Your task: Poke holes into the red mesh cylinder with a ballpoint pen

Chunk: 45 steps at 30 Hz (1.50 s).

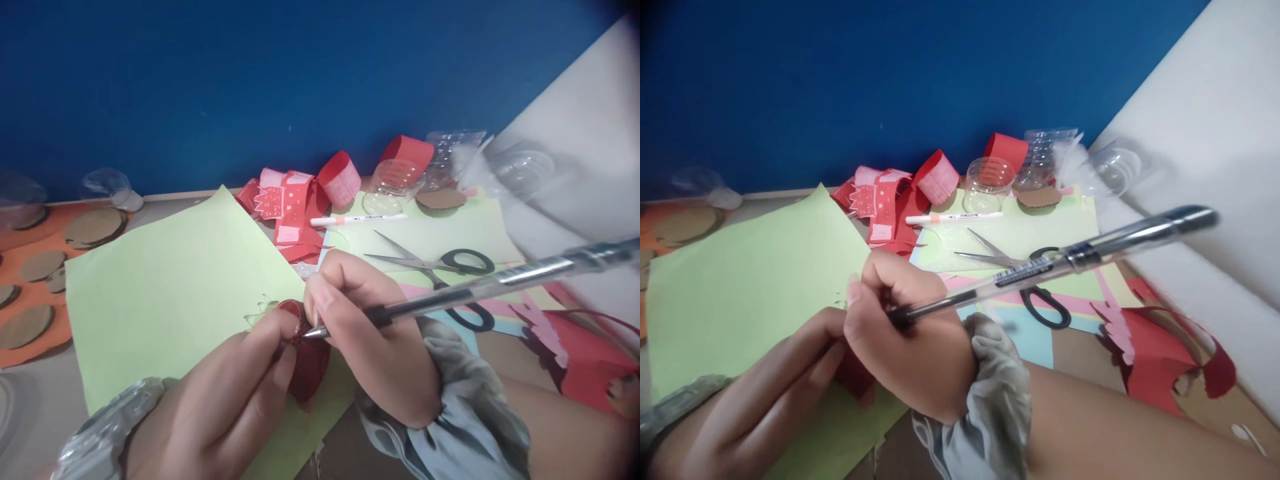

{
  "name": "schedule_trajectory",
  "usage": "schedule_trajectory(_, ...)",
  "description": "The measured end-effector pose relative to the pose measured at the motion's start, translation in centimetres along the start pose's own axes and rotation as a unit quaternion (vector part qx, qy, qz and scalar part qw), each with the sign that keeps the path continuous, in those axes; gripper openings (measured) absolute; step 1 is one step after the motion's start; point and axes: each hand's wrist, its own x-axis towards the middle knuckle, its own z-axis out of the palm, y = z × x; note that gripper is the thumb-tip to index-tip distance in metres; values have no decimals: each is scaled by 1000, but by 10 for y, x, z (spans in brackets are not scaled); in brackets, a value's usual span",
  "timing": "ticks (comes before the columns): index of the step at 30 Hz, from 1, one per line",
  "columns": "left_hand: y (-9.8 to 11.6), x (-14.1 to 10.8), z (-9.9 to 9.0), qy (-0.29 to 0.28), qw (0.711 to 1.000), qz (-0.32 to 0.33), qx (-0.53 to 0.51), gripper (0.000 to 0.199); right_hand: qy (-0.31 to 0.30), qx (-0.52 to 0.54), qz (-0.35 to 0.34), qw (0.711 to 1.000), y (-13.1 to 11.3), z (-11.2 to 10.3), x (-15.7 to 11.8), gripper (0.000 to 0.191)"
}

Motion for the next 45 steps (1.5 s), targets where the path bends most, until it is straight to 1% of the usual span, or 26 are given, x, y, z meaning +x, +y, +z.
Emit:
schedule_trajectory(3, -2, 1, -1, -1, 999, 2, -49, 28, 18, 29, -5, 999, 1, 1, 1, 37)
schedule_trajectory(5, -4, 0, -3, -9, 998, -11, -68, 30, 17, 30, -4, 999, 0, 1, 1, 37)
schedule_trajectory(7, -5, 0, -5, -14, 997, -27, -75, 32, 5, 12, 0, 1000, 0, 1, 1, 37)
schedule_trajectory(9, -6, -1, -6, -16, 996, -40, -79, 32, 10, -2, 6, 1000, 2, 0, 1, 37)
schedule_trajectory(12, -5, -1, -6, -14, 995, -59, -77, 33, 19, 3, 15, 1000, 6, 0, 0, 36)
schedule_trajectory(15, -4, -1, -6, -10, 996, -64, -69, 35, 1, 16, 15, 1000, 8, 0, 0, 37)
schedule_trajectory(17, -2, 0, -6, -5, 996, -62, -64, 34, -3, 21, 6, 1000, 9, 0, 1, 38)
schedule_trajectory(20, -2, 2, -8, -3, 996, -61, -64, 34, 0, 33, -29, 999, 10, 2, 2, 38)
schedule_trajectory(22, -3, 2, -10, -16, 995, -61, -73, 34, -7, 56, -58, 997, 13, 3, 4, 37)
schedule_trajectory(24, -5, 2, -11, -37, 994, -58, -87, 32, -18, 85, -63, 994, 16, 5, 6, 35)
schedule_trajectory(26, -8, 2, -11, -32, 992, -64, -103, 31, -8, 91, -69, 993, 20, 7, 8, 35)
schedule_trajectory(29, -10, 3, -9, -30, 988, -95, -115, 31, 2, 102, -62, 993, 22, 10, 10, 33)
schedule_trajectory(32, -8, 4, -6, -23, 988, -96, -120, 32, 25, 109, -33, 993, 19, 13, 9, 30)
schedule_trajectory(34, -5, 5, -6, -24, 988, -97, -117, 32, 53, 109, 3, 993, 14, 17, 10, 31)
schedule_trajectory(36, -3, 7, -7, -21, 988, -99, -120, 33, 82, 125, 57, 987, 8, 21, 14, 32)
schedule_trajectory(38, -4, 8, -7, -14, 986, -94, -137, 37, 97, 138, 92, 981, 2, 24, 20, 32)
schedule_trajectory(40, -6, 9, -7, 0, 983, -85, -164, 38, 103, 144, 90, 980, -2, 27, 26, 35)
schedule_trajectory(43, -10, 10, -5, 22, 979, -79, -187, 41, 120, 134, 51, 982, -1, 28, 29, 44)
schedule_trajectory(45, -12, 10, -4, 30, 975, -80, -204, 43, 91, 114, 22, 989, 2, 25, 26, 45)
